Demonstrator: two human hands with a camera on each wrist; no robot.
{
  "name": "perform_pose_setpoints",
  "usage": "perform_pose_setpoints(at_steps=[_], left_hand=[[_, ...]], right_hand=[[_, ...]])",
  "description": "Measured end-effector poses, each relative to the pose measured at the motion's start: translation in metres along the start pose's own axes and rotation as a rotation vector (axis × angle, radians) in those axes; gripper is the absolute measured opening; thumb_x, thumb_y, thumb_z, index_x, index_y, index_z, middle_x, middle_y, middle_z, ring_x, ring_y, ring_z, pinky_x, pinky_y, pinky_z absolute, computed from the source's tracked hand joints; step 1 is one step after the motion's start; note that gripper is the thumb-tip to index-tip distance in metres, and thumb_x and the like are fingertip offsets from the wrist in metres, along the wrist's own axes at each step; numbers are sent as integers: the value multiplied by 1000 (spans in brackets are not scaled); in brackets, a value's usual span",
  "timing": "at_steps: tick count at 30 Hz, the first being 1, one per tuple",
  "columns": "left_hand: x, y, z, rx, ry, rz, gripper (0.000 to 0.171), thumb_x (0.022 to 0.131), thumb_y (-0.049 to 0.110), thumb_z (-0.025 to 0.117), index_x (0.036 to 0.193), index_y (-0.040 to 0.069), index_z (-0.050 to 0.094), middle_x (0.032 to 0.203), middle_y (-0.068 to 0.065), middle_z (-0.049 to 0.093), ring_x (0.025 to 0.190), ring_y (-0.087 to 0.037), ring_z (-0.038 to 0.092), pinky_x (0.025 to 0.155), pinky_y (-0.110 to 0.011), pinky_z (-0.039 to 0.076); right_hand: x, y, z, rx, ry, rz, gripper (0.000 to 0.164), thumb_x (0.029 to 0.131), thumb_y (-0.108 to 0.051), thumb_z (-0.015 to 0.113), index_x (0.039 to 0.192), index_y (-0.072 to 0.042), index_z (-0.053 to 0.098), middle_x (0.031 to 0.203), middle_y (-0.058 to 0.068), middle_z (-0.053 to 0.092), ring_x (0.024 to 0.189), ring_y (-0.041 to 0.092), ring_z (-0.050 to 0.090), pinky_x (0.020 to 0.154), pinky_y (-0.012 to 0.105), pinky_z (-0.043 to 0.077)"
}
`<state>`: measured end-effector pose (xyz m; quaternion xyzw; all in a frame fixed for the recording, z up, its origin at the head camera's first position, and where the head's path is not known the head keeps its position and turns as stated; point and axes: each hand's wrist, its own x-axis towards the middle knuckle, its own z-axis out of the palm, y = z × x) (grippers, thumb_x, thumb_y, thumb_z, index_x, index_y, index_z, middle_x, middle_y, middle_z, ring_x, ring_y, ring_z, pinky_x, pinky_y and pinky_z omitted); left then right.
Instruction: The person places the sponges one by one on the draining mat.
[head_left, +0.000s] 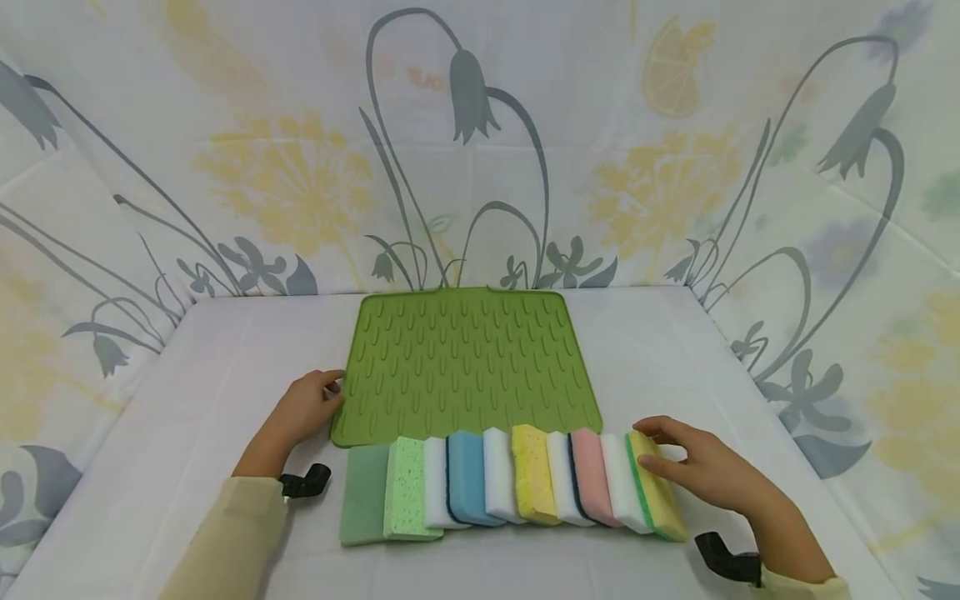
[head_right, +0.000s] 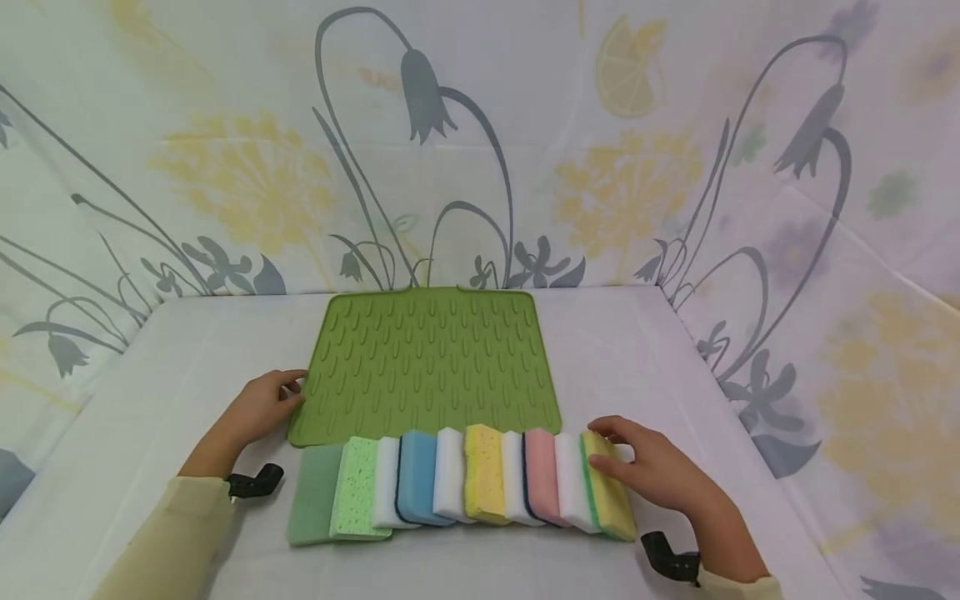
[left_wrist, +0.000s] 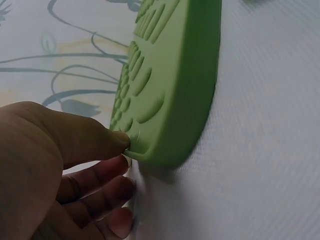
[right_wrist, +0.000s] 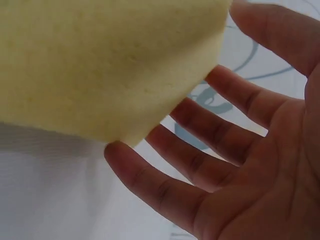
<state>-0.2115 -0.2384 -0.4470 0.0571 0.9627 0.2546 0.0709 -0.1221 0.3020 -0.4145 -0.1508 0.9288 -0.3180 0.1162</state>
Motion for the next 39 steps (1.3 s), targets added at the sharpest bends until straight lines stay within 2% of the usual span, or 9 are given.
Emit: perform_pose_setpoints(at_steps=[10, 15, 19, 27, 39], left_hand=[[-2, -2, 2, -25, 21, -9, 45, 95, 12, 52, 135, -7, 50, 114, -23, 63, 102, -34, 62, 82, -46, 52], [-5, -2, 2, -33, 29, -23, 43, 95, 12, 52, 134, -7, 52, 114, -22, 63, 101, -34, 62, 78, -43, 53], [-6, -4, 2, -42, 31, -34, 43, 95, 12, 53, 133, -6, 53, 114, -21, 63, 99, -31, 62, 73, -38, 52], [-2, -6, 3, -106, 16, -50, 43, 95, 12, 53, 134, -6, 52, 119, -22, 61, 97, -28, 64, 66, -29, 54], [-2, -4, 6, -174, 4, -71, 42, 95, 10, 53, 134, -7, 52, 119, -23, 61, 95, -27, 65, 63, -27, 56]], right_hand=[[3, -3, 2, 6, 44, 46, 37, 93, -44, 61, 120, -20, 57, 119, 3, 64, 115, 32, 58, 86, 48, 51], [5, -5, -2, 1, 67, 43, 34, 92, -43, 62, 118, -22, 58, 116, 1, 64, 113, 30, 59, 84, 48, 52], [9, -10, -8, -12, 77, 22, 35, 93, -42, 62, 119, -21, 58, 118, 2, 64, 114, 31, 58, 85, 52, 52], [25, -20, -17, -57, 82, -35, 31, 94, -41, 61, 118, -23, 58, 117, 0, 64, 115, 30, 58, 87, 50, 51], [51, -50, -35, -89, 75, -104, 29, 95, -39, 60, 119, -23, 58, 118, 0, 64, 116, 26, 57, 88, 47, 50]])
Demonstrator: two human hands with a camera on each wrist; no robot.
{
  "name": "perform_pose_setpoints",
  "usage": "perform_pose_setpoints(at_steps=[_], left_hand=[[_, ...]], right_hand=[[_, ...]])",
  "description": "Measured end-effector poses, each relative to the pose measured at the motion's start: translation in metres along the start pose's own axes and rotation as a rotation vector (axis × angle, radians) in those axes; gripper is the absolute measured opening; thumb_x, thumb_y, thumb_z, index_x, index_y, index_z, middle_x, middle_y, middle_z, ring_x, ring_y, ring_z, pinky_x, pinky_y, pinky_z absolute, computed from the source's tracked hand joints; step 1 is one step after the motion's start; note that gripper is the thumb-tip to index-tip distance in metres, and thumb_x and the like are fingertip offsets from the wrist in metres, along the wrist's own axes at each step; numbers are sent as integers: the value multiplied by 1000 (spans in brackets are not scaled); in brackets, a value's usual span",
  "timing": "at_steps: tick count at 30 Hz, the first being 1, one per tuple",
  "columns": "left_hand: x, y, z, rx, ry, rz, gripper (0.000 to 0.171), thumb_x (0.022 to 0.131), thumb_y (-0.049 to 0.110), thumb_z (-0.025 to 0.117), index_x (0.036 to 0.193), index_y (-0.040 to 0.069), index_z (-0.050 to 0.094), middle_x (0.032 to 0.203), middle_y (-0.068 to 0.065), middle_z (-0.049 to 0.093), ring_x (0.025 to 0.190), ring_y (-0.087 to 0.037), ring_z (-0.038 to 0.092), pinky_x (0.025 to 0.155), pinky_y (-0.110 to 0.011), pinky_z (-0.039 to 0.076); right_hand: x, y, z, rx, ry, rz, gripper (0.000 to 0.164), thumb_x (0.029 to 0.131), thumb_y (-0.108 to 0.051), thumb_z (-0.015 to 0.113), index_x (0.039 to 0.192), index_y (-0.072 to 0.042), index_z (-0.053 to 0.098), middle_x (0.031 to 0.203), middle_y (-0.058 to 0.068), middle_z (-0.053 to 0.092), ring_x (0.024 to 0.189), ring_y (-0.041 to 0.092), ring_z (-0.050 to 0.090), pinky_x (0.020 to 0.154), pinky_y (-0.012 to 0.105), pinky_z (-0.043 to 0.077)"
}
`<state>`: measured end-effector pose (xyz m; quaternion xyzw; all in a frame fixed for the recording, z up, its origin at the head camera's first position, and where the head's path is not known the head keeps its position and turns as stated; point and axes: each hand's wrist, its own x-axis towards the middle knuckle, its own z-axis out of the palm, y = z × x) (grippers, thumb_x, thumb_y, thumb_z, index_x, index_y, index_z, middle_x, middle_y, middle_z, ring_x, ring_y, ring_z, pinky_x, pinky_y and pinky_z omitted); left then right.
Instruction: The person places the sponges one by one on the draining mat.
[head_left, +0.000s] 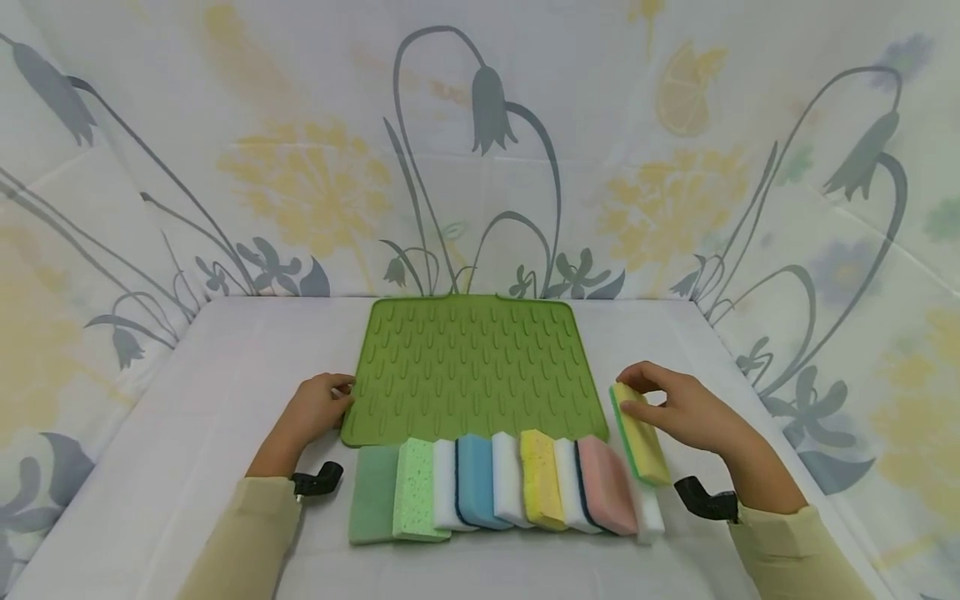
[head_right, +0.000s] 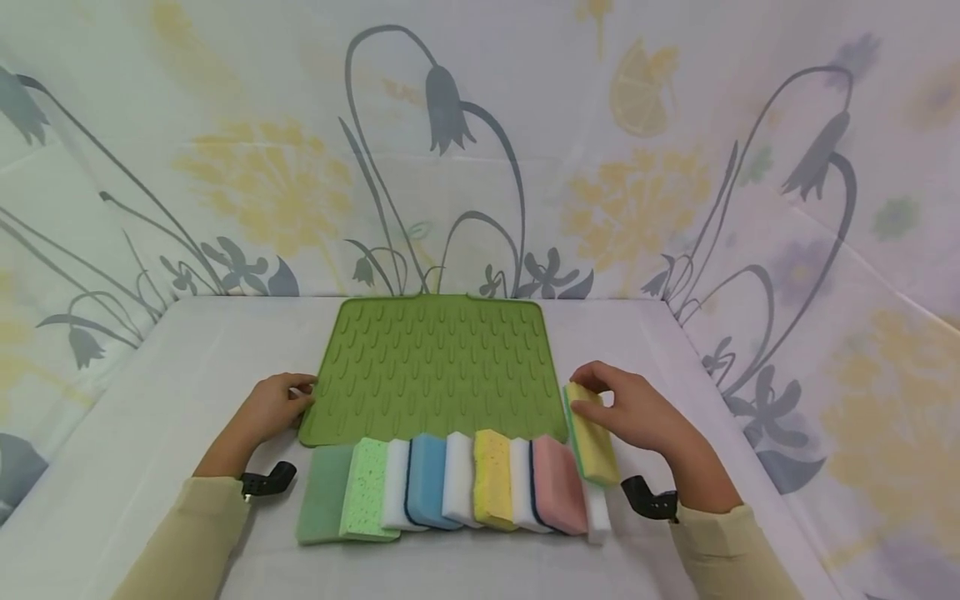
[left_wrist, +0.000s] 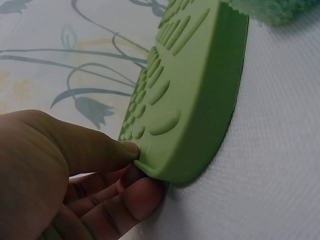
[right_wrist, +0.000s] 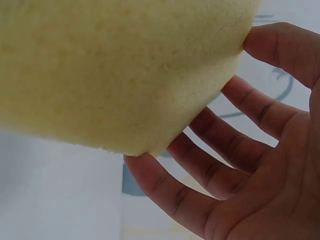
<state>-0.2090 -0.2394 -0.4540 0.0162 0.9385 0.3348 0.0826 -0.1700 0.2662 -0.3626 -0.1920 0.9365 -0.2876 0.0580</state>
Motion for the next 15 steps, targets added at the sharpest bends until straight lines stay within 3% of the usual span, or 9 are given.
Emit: perform_pose_setpoints(at_steps=[8, 15], left_hand=[[1, 0, 0, -6, -6, -13, 43, 95, 10, 53, 135, -6, 51, 120, -23, 60, 94, -26, 65, 62, -27, 56], [3, -1, 2, 17, 15, 14, 42, 95, 9, 53, 134, -8, 52, 119, -23, 61, 95, -26, 64, 62, -27, 56]], right_hand=[[26, -8, -2, -26, -6, -52, 30, 95, -39, 59, 119, -21, 58, 117, 1, 65, 114, 24, 59, 90, 45, 49], [48, -18, -1, -14, -18, -69, 33, 94, -42, 60, 120, -22, 58, 116, 0, 65, 112, 20, 60, 91, 45, 48]])
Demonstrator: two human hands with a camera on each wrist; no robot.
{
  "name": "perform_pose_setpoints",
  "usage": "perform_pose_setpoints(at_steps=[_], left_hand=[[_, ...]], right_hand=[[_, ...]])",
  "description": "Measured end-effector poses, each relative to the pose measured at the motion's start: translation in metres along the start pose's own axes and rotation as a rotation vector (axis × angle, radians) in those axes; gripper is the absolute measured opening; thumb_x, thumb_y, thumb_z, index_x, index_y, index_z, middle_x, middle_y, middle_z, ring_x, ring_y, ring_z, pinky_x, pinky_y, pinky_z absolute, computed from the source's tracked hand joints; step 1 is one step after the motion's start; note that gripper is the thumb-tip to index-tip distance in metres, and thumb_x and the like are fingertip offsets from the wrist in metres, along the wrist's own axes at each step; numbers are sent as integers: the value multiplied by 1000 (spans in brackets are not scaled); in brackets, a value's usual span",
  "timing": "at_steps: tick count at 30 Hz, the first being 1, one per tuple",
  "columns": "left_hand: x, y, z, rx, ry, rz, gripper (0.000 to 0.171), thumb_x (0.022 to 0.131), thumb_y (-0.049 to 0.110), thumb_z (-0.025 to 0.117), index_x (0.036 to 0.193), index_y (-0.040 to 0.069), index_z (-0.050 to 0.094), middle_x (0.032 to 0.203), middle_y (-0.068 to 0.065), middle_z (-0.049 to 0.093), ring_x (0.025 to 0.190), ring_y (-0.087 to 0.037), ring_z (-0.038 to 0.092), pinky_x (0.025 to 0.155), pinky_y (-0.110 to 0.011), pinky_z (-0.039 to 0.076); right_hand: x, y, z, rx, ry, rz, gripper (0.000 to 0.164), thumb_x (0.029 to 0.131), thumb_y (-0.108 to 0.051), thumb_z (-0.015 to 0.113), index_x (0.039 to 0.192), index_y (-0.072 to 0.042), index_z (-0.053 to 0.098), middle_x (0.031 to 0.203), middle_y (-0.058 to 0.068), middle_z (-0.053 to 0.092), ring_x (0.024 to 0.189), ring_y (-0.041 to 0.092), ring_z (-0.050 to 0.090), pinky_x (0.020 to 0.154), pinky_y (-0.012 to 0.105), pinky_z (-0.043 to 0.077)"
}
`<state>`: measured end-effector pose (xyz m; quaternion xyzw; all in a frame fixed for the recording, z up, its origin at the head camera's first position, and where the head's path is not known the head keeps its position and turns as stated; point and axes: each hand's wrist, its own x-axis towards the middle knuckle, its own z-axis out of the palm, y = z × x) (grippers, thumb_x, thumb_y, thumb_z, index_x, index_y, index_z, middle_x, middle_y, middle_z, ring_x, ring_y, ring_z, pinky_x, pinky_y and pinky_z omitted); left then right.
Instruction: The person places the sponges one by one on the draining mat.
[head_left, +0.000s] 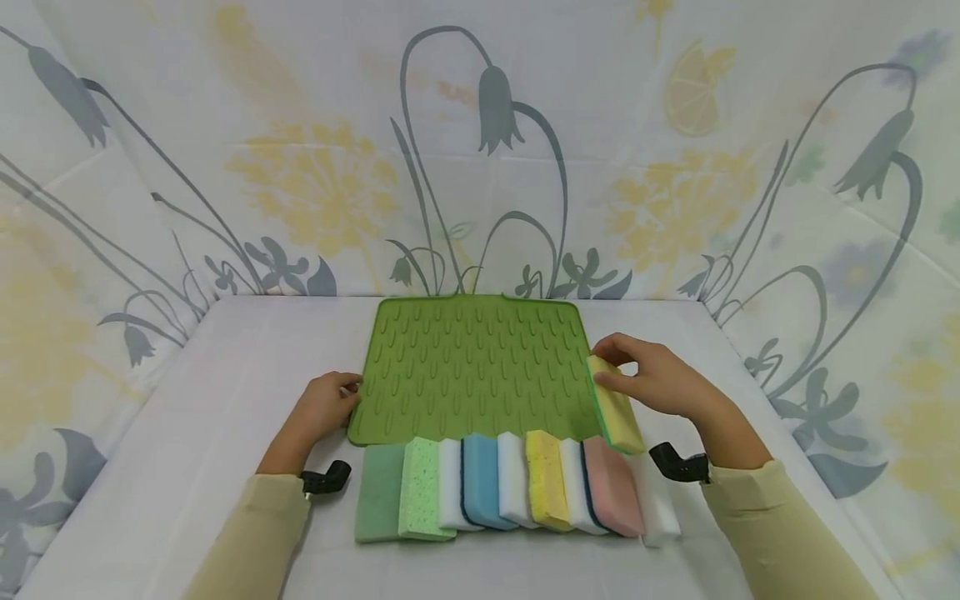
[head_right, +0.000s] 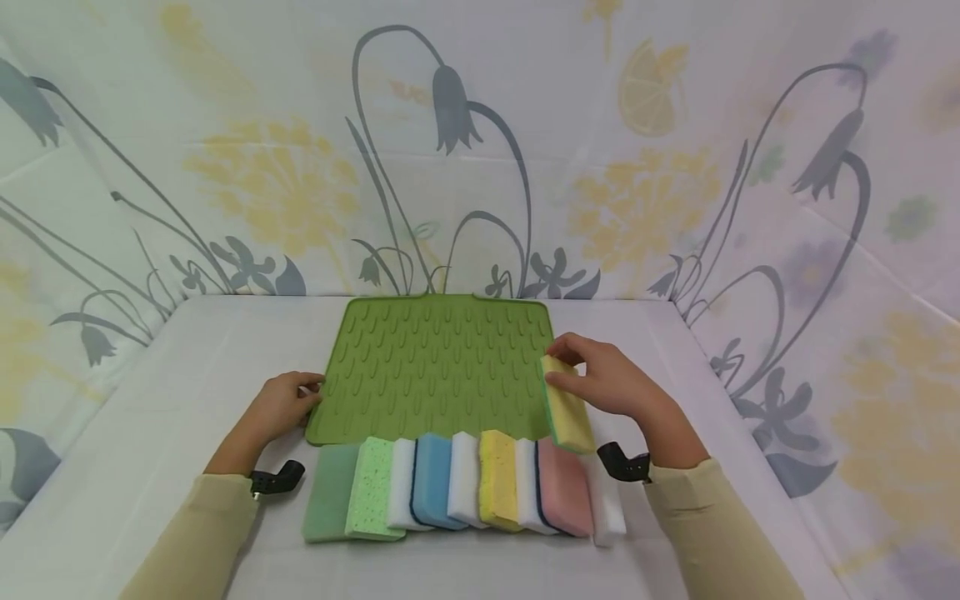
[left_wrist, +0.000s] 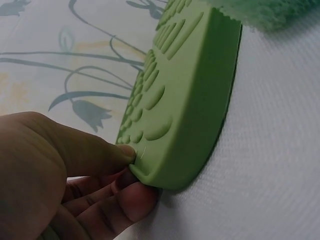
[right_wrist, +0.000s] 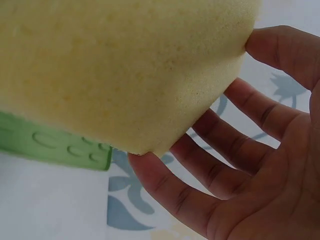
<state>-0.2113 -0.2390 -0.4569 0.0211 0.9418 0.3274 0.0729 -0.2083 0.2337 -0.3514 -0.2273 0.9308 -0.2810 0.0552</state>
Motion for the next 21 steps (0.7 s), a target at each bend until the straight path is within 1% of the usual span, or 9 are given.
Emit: perform_pose_setpoints(at_steps=[7, 14, 18, 21], left_hand=[[-1, 1, 1, 36, 26, 32, 41, 94, 9, 54, 131, -9, 54, 117, -24, 63, 98, -30, 65, 66, -29, 55], [-1, 1, 0, 11, 14, 1, 41, 95, 9, 55, 132, -7, 54, 120, -23, 62, 98, -28, 64, 65, -28, 55], [-1, 0, -1, 2, 5, -4, 41, 96, 9, 54, 133, -7, 53, 121, -23, 61, 98, -28, 64, 64, -28, 55], [0, 0, -1, 8, 13, 1, 41, 95, 10, 55, 133, -7, 53, 120, -23, 62, 97, -28, 64, 65, -28, 55]], right_hand=[[24, -15, 0, 5, -27, -23, 36, 94, -41, 60, 122, -19, 57, 118, 4, 65, 114, 23, 59, 94, 49, 46], [47, -28, 3, 14, -43, -24, 38, 94, -40, 61, 124, -18, 57, 121, 6, 63, 115, 25, 58, 95, 50, 46], [59, -32, 5, 12, -45, -23, 39, 94, -41, 61, 125, -18, 57, 122, 7, 63, 116, 25, 58, 95, 49, 46], [68, -34, 6, 16, -46, -22, 40, 94, -41, 61, 126, -18, 56, 123, 7, 63, 116, 25, 58, 96, 48, 47]])
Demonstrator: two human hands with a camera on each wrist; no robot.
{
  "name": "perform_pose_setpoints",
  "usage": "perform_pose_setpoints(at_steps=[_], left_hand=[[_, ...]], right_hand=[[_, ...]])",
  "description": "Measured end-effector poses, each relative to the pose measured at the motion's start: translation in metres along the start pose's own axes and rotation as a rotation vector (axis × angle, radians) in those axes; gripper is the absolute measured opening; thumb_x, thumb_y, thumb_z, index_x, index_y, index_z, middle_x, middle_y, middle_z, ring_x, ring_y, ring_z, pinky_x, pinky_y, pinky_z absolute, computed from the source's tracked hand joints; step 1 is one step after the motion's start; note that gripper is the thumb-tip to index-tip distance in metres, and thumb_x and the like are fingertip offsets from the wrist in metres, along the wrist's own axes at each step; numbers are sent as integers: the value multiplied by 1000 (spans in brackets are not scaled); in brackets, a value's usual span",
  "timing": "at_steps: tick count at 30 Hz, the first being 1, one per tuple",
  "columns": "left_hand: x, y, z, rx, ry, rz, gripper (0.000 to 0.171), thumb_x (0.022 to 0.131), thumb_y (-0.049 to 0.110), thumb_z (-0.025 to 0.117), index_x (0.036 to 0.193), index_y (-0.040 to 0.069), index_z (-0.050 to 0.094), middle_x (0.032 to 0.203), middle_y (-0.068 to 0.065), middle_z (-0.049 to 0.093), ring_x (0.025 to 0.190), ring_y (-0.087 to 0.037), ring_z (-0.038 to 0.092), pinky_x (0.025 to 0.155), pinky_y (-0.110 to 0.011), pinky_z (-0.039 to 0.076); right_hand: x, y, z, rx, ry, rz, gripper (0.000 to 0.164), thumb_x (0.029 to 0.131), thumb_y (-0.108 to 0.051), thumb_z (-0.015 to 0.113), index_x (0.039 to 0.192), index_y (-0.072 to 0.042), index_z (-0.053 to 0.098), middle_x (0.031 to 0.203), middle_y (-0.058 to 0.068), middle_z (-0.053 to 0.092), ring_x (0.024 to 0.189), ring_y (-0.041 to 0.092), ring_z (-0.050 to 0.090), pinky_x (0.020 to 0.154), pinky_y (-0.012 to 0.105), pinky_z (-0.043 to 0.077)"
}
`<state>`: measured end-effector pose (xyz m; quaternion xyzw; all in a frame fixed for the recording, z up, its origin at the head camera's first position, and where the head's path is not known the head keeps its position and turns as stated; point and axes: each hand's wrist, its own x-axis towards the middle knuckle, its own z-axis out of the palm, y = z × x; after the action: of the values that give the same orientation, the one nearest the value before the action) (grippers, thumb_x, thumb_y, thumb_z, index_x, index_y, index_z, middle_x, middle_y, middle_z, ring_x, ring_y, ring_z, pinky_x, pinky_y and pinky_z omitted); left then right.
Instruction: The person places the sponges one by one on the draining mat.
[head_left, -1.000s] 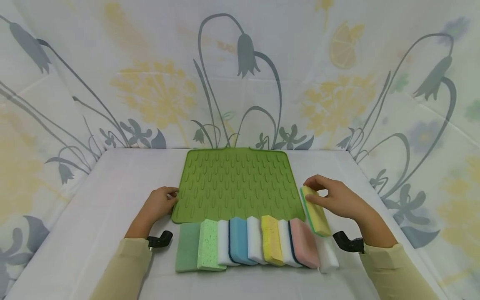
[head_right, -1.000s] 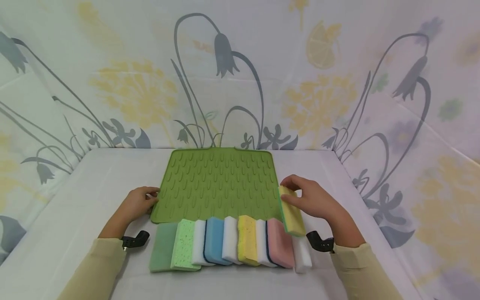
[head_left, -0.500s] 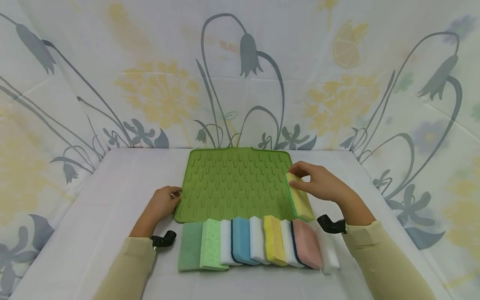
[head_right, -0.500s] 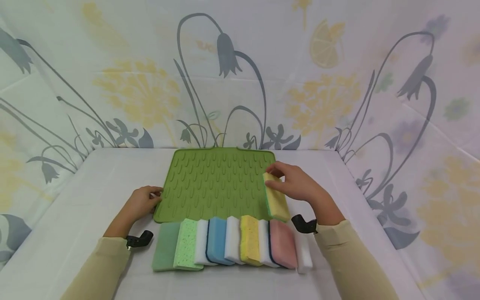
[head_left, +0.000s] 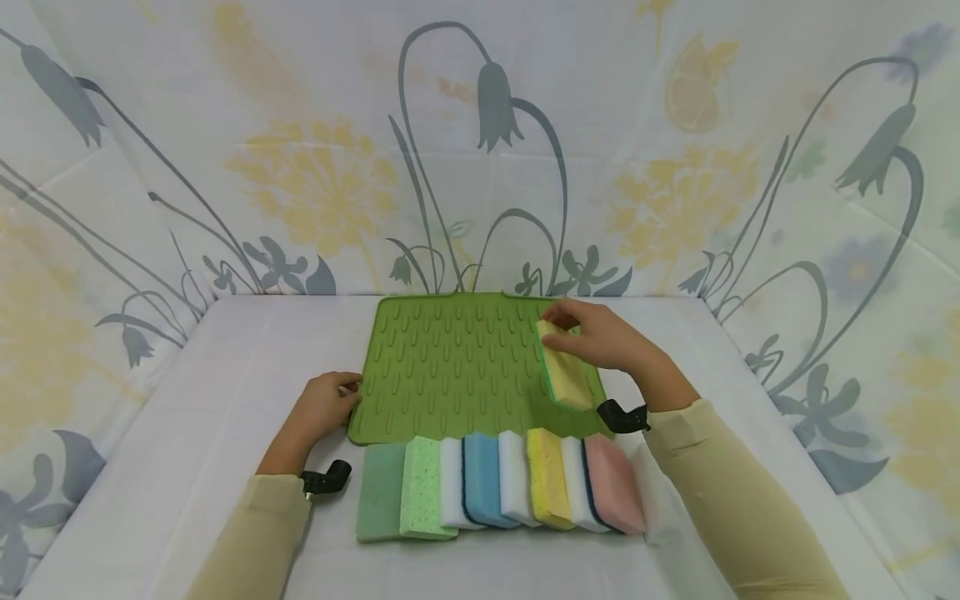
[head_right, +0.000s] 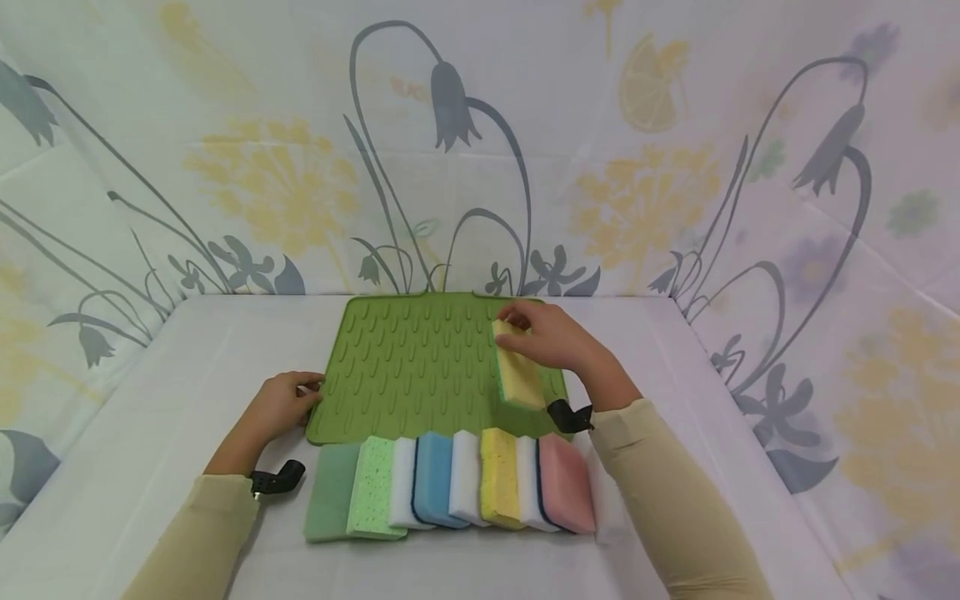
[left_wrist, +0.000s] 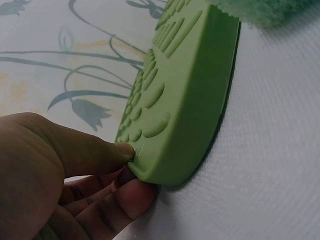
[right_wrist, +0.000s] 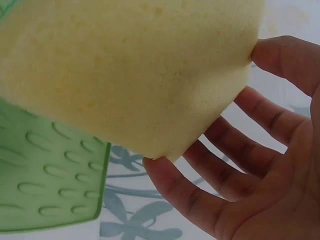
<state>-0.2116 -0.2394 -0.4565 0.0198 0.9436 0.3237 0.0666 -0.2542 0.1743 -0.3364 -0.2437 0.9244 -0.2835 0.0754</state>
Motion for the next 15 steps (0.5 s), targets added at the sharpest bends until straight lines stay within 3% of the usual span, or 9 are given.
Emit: perform_pose_setpoints(at_steps=[15], left_hand=[[0, 2, 1, -8, -3, -24, 42, 95, 11, 54, 134, -6, 53, 122, -23, 61, 95, -26, 64, 64, -28, 55]], right_hand=[[39, -12, 10, 37, -19, 56, 41, 95, -39, 58, 129, -18, 52, 132, 10, 58, 124, 28, 54, 99, 49, 46]])
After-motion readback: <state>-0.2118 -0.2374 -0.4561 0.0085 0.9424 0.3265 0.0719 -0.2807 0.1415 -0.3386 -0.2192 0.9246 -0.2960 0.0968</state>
